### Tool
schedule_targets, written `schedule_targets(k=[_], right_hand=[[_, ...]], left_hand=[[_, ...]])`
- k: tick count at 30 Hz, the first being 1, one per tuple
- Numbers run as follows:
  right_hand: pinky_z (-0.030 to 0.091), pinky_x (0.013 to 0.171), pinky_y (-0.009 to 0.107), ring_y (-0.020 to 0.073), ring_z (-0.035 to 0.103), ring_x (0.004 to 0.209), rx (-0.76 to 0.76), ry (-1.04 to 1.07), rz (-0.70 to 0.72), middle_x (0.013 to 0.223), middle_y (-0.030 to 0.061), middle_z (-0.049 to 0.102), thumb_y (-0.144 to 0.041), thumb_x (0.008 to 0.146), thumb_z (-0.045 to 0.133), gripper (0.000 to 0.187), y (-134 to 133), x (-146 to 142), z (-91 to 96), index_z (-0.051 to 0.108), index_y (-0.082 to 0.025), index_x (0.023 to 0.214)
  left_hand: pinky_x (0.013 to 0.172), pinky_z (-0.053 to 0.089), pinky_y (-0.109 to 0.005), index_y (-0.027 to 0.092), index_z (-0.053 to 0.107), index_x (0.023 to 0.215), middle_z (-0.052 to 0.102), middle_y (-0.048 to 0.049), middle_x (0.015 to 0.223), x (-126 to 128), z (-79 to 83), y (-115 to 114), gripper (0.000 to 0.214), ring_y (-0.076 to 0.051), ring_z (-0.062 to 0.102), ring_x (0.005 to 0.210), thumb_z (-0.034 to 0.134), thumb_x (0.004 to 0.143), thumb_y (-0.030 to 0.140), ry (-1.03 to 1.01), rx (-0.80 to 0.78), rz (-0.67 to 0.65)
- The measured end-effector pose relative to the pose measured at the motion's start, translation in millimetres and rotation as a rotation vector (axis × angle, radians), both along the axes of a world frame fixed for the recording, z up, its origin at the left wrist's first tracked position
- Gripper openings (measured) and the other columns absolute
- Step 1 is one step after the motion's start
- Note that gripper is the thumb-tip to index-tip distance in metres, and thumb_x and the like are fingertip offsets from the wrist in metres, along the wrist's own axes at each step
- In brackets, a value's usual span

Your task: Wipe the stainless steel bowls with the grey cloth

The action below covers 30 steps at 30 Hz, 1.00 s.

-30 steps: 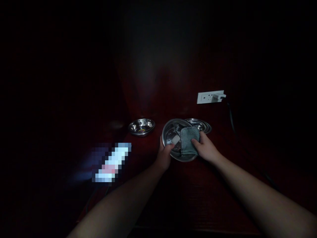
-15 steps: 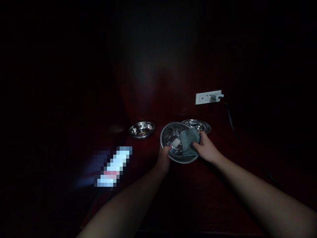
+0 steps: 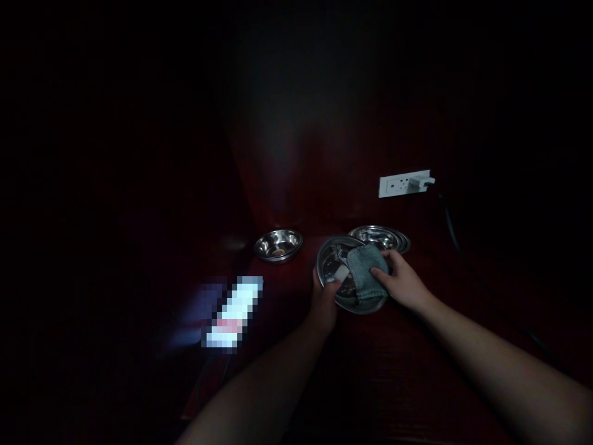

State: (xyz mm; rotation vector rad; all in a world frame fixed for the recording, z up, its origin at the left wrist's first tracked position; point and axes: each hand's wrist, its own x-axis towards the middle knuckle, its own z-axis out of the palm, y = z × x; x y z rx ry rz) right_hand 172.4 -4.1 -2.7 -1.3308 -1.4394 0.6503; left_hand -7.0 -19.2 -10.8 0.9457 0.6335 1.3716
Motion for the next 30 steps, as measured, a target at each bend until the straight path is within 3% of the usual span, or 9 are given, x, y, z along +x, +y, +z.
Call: schedule_targets(k=[5, 9, 18, 30], right_hand=[[0.050, 0.078, 0.040, 0.0242, 0.061, 0.089, -0.027, 0.025, 0.038, 0.097, 0.0055, 0.062, -0.033, 0.077, 0.055, 0.029, 2, 1, -3.4, 0.048, -0.024, 0.103], [0.050, 0.079, 0.043, 0.0258, 0.061, 0.089, -0.011, -0.104, -0.037, 0.097, 0.0069, 0.062, -0.035, 0.077, 0.054, 0.031, 4, 4, -6.0, 0.047, -0.023, 0.105], [0.047, 0.087, 0.044, 0.0301, 0.060, 0.100, -0.011, -0.312, -0.129, 0.107, 0.0136, 0.060, -0.034, 0.061, 0.069, 0.062, 1, 4, -0.3, 0.038, -0.018, 0.112], [0.048, 0.085, 0.043, 0.0307, 0.061, 0.098, -0.054, -0.363, -0.157, 0.102, 0.0133, 0.061, -0.034, 0.061, 0.069, 0.062, 0, 4, 4.6, 0.039, -0.017, 0.112]], left_hand=[[0.093, 0.042, -0.040, 0.022, 0.039, 0.130, 0.058, -0.0085, 0.120, -1, 1.0, -3, 0.063, -0.025, 0.054, 0.110, 0.057, 0.069, 0.021, 0.026, 0.018, 0.042], [0.092, 0.042, -0.037, 0.021, 0.045, 0.126, 0.059, -0.0075, 0.119, 1, 3.3, 0, 0.057, -0.024, 0.054, 0.108, 0.054, 0.069, 0.019, 0.082, 0.070, 0.083], [0.089, 0.043, -0.036, 0.018, 0.047, 0.120, 0.060, -0.0083, 0.114, 10, 5.3, 10, 0.056, -0.024, 0.055, 0.106, 0.053, 0.064, 0.015, 0.044, 0.069, 0.070], [0.088, 0.043, -0.036, 0.019, 0.048, 0.120, 0.061, -0.0078, 0.113, 6, 7.2, 7, 0.053, -0.023, 0.056, 0.103, 0.053, 0.067, 0.019, 0.109, 0.071, 0.085]])
